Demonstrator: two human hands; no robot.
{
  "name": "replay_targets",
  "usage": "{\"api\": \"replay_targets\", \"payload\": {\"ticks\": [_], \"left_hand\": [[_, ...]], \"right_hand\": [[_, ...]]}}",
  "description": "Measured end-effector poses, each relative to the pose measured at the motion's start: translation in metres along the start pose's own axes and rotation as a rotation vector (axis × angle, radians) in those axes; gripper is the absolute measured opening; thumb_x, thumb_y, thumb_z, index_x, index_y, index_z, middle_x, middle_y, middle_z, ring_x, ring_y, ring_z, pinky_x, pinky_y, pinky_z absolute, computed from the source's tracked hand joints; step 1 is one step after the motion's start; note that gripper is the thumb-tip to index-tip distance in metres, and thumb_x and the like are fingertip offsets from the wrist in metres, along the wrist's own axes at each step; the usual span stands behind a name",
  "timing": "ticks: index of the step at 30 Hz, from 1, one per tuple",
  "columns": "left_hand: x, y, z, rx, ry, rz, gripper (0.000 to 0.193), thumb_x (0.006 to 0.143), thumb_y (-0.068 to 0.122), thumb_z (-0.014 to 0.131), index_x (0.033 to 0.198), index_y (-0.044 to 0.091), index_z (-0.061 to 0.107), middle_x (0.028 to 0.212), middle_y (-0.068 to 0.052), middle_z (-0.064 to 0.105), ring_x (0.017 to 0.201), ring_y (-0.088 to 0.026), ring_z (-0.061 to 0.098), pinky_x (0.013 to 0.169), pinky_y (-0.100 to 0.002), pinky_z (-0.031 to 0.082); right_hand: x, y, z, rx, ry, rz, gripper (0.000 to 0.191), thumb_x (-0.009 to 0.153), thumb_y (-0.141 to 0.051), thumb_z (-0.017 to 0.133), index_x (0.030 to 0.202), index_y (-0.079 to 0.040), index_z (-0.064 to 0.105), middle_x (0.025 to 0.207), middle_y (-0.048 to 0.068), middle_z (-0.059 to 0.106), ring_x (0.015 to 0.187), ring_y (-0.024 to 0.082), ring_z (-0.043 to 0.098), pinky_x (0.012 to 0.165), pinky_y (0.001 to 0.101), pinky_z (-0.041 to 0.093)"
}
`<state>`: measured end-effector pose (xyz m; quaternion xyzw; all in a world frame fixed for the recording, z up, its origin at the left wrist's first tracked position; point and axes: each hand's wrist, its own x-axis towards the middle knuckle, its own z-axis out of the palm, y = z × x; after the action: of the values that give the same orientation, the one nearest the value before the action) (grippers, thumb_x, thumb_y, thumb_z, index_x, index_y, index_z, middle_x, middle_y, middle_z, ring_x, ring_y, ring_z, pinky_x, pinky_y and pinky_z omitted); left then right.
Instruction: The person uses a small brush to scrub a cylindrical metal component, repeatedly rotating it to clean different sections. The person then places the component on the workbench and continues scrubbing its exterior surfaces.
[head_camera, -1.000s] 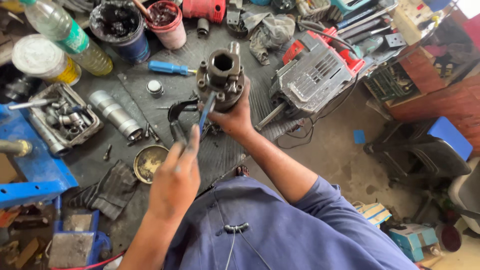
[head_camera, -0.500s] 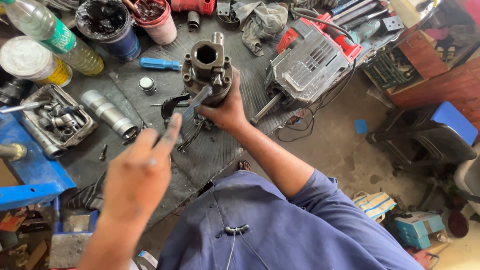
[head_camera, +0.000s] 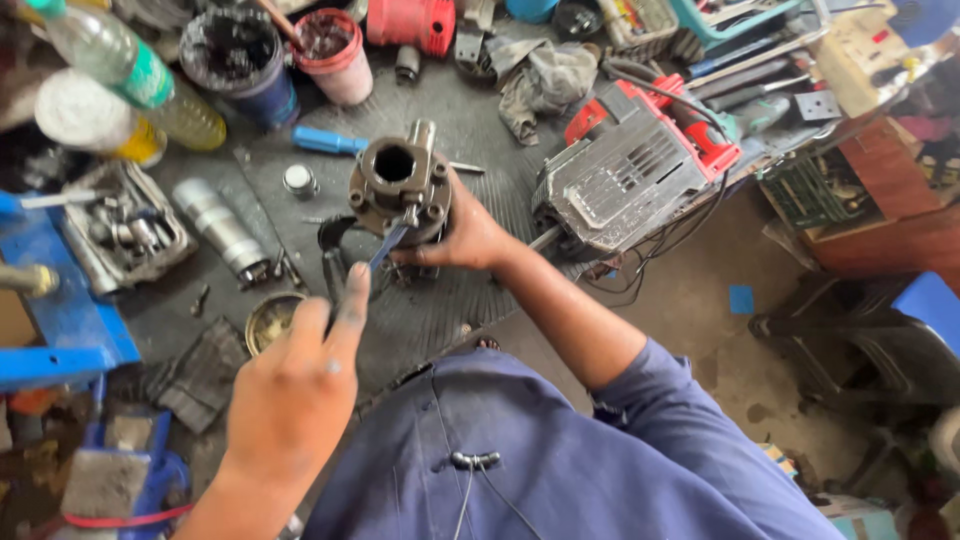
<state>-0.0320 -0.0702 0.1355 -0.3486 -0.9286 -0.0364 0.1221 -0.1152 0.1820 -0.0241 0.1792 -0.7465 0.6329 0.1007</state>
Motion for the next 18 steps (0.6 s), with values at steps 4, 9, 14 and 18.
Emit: {"api": "replay_targets", "payload": {"ticks": [4, 9, 14, 18], "left_hand": [[0.027, 0.025, 0.036, -0.016, 0.076, -0.05, 0.07, 0.081, 0.001, 0.062, 0.15, 0.007, 0.057, 0.087, -0.008, 0.052, 0.065, -0.021, 0.064, 0.056, -0.035, 0.054], [0.012, 0.031, 0.043, 0.001, 0.125, -0.137, 0.067, 0.08, -0.002, 0.065, 0.145, 0.013, 0.063, 0.081, -0.007, 0.05, 0.06, -0.024, 0.061, 0.055, -0.038, 0.053], [0.008, 0.049, 0.065, 0.052, 0.175, -0.191, 0.064, 0.084, -0.001, 0.066, 0.147, 0.011, 0.064, 0.086, -0.008, 0.051, 0.064, -0.025, 0.061, 0.057, -0.039, 0.053], [0.015, 0.067, 0.064, 0.089, 0.149, -0.233, 0.062, 0.087, -0.001, 0.067, 0.147, 0.013, 0.064, 0.086, -0.007, 0.052, 0.062, -0.024, 0.061, 0.055, -0.038, 0.053]], "right_hand": [[0.01, 0.015, -0.011, 0.091, -0.037, 0.015, 0.122, 0.066, -0.017, 0.097, 0.161, -0.002, 0.022, 0.153, 0.012, 0.048, 0.146, 0.022, 0.045, 0.126, 0.0391, 0.037], [0.011, 0.021, -0.014, 0.09, -0.07, -0.016, 0.116, 0.067, -0.017, 0.098, 0.158, -0.002, 0.028, 0.15, 0.013, 0.051, 0.143, 0.022, 0.048, 0.125, 0.0393, 0.04], [0.008, 0.02, -0.016, 0.127, -0.057, 0.003, 0.112, 0.071, -0.019, 0.098, 0.157, -0.005, 0.027, 0.147, 0.012, 0.053, 0.139, 0.02, 0.052, 0.121, 0.0383, 0.047], [0.01, 0.021, -0.023, 0.087, -0.094, -0.035, 0.108, 0.074, -0.018, 0.099, 0.155, -0.006, 0.028, 0.148, 0.012, 0.054, 0.14, 0.021, 0.053, 0.122, 0.0387, 0.046]]}}
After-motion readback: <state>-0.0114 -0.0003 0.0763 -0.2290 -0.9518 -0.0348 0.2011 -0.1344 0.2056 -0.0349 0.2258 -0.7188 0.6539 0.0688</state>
